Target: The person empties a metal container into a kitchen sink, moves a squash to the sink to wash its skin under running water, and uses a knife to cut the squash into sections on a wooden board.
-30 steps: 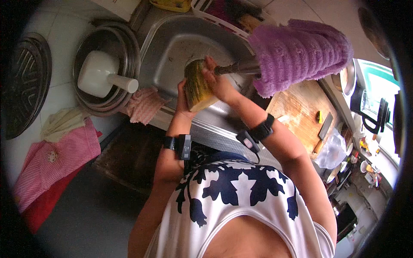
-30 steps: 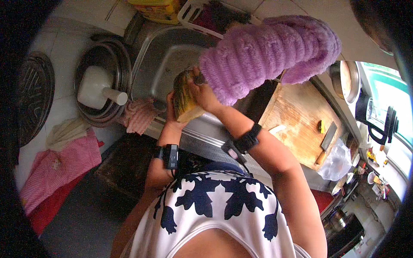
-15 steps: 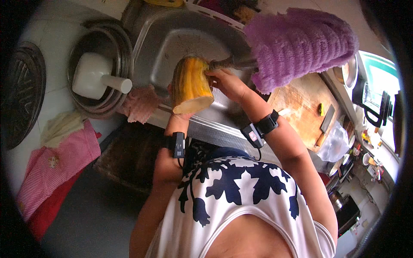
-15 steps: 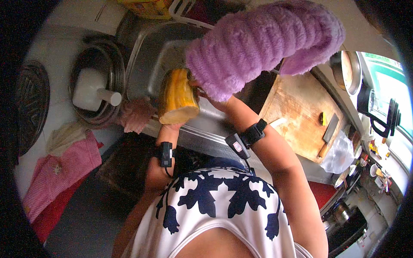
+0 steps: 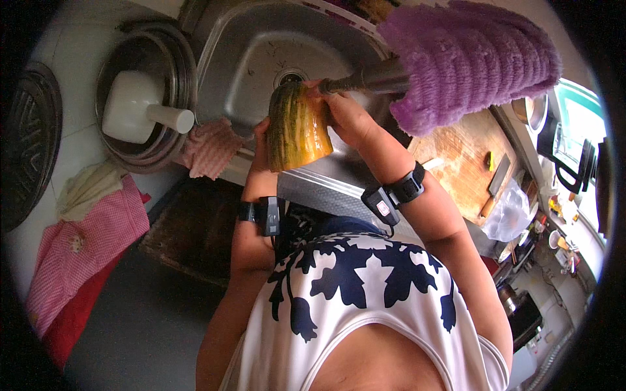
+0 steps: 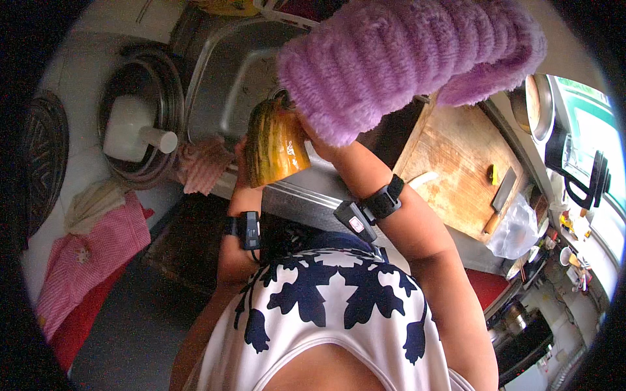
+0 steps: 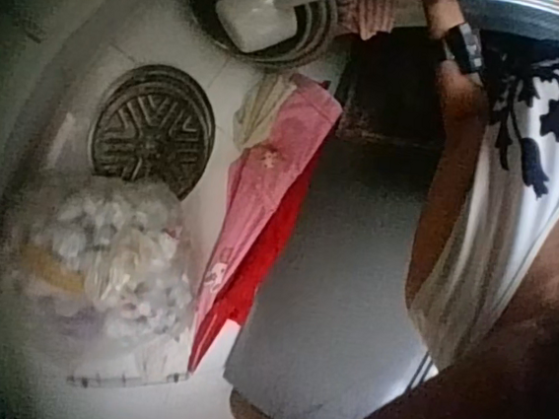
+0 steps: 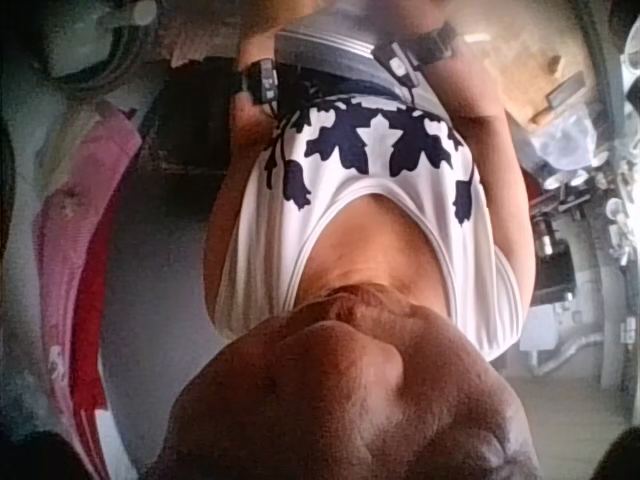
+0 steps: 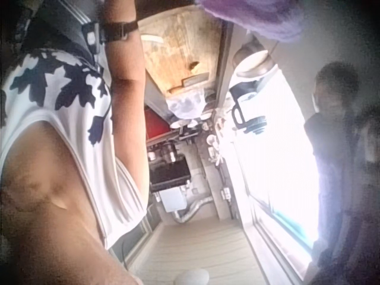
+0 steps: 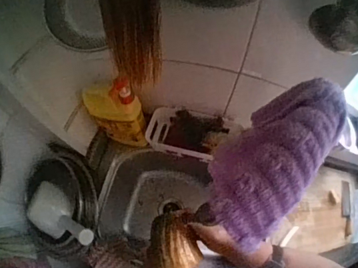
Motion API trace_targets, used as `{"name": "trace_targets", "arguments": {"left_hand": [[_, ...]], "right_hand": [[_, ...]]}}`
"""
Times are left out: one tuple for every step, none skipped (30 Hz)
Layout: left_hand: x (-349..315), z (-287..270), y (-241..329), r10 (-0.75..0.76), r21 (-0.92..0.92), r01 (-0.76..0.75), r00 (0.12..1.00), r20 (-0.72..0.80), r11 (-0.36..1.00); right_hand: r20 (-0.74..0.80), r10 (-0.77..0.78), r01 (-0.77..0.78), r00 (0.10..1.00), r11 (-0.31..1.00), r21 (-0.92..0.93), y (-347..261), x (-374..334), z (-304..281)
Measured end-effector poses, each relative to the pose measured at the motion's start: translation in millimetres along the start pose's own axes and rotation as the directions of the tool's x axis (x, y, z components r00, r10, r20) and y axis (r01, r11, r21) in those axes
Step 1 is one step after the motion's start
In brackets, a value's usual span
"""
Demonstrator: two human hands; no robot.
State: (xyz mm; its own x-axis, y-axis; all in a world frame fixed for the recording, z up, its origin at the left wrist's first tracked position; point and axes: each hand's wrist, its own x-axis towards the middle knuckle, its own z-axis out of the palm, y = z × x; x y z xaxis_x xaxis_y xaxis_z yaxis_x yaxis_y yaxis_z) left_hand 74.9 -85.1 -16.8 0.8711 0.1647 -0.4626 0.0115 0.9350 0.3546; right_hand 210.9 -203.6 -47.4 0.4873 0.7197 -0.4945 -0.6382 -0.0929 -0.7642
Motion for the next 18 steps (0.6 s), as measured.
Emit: {"name": "trace_targets", "arguments": {"left_hand": [[3.8,-7.7,-3.9,-0.020,-0.062,0.021,0.999,0.026,0.998],[2.4,-11.8,-4.2,-0.016,-0.065,0.017,1.000,0.022,0.998],[1.4,-14.4,-4.4,-0.026,-0.048,0.028,0.999,0.043,0.998],[0.7,-15.8,-4.6,-0.037,-0.031,0.039,0.997,0.064,0.999],[0.4,-15.1,-5.4,-0.038,-0.032,0.040,0.997,0.064,0.999],[-0.4,-13.4,-6.7,-0.046,-0.063,0.049,0.998,0.051,0.997],[-1.2,-11.5,-7.9,-0.054,-0.094,0.058,0.998,0.038,0.994],[-1.8,-8.7,-8.5,-0.054,-0.094,0.058,0.998,0.038,0.994],[-2.5,-5.6,-8.8,-0.033,-0.092,0.032,0.999,-0.008,0.995],[-2.9,-4.3,-8.9,-0.011,-0.089,0.006,0.998,-0.054,0.996],[-1.9,-4.7,-8.8,-0.012,-0.089,0.007,0.999,-0.053,0.996],[-0.4,-5.8,-8.1,0.004,-0.075,-0.006,1.000,-0.021,0.997],[1.1,-7.0,-7.3,0.020,-0.061,-0.019,1.000,0.010,0.998],[2.1,-9.0,-6.1,0.019,-0.061,-0.018,1.000,0.009,0.998],[3.3,-11.3,-4.6,-0.011,-0.058,0.013,0.999,0.031,0.998],[3.8,-12.2,-4.0,-0.041,-0.054,0.043,0.998,0.053,0.998],[3.3,-8.4,-3.9,-0.042,-0.054,0.044,0.998,0.052,0.998],[2.6,-3.5,-5.3,0.006,0.035,-0.004,0.999,-0.049,0.999]], "right_hand": [[-0.001,-0.005,0.005,1.000,0.999,-0.032,4.2,-2.2,-3.8],[0.007,0.002,-0.001,1.000,0.998,-0.070,-3.0,-5.7,2.9],[0.009,0.009,-0.008,1.000,0.994,-0.110,-10.7,-9.4,8.8],[0.009,0.017,-0.016,1.000,0.989,-0.149,-17.1,-12.0,12.8],[0.011,0.020,-0.018,1.000,0.983,-0.182,-21.9,-14.0,15.3],[0.012,0.024,-0.021,1.000,0.976,-0.218,-25.7,-15.9,16.3],[0.015,0.031,-0.027,0.999,0.967,-0.252,-27.8,-17.5,17.3],[0.017,0.037,-0.031,0.999,0.960,-0.277,-29.2,-18.6,17.8],[0.017,0.043,-0.037,0.999,0.956,-0.291,-30.0,-18.8,18.2],[0.015,0.047,-0.041,0.999,0.956,-0.290,-30.1,-18.7,18.6],[0.007,0.042,-0.039,0.999,0.964,-0.265,-28.6,-17.4,18.2],[-0.001,0.034,-0.033,0.999,0.974,-0.223,-25.2,-15.9,18.0],[-0.018,0.011,-0.013,1.000,0.990,-0.139,-22.6,-14.2,17.8],[-0.035,-0.011,0.009,0.999,0.999,-0.053,-19.4,-12.6,18.0],[-0.033,-0.060,0.057,0.998,0.995,-0.083,-11.7,-7.8,13.3],[-0.032,-0.085,0.081,0.996,0.992,-0.097,-6.8,-6.3,10.4],[-0.031,-0.108,0.104,0.994,0.988,-0.112,-7.6,-5.2,12.0],[-0.029,-0.178,0.162,0.984,0.941,-0.296,-7.7,-5.0,14.4]]}}
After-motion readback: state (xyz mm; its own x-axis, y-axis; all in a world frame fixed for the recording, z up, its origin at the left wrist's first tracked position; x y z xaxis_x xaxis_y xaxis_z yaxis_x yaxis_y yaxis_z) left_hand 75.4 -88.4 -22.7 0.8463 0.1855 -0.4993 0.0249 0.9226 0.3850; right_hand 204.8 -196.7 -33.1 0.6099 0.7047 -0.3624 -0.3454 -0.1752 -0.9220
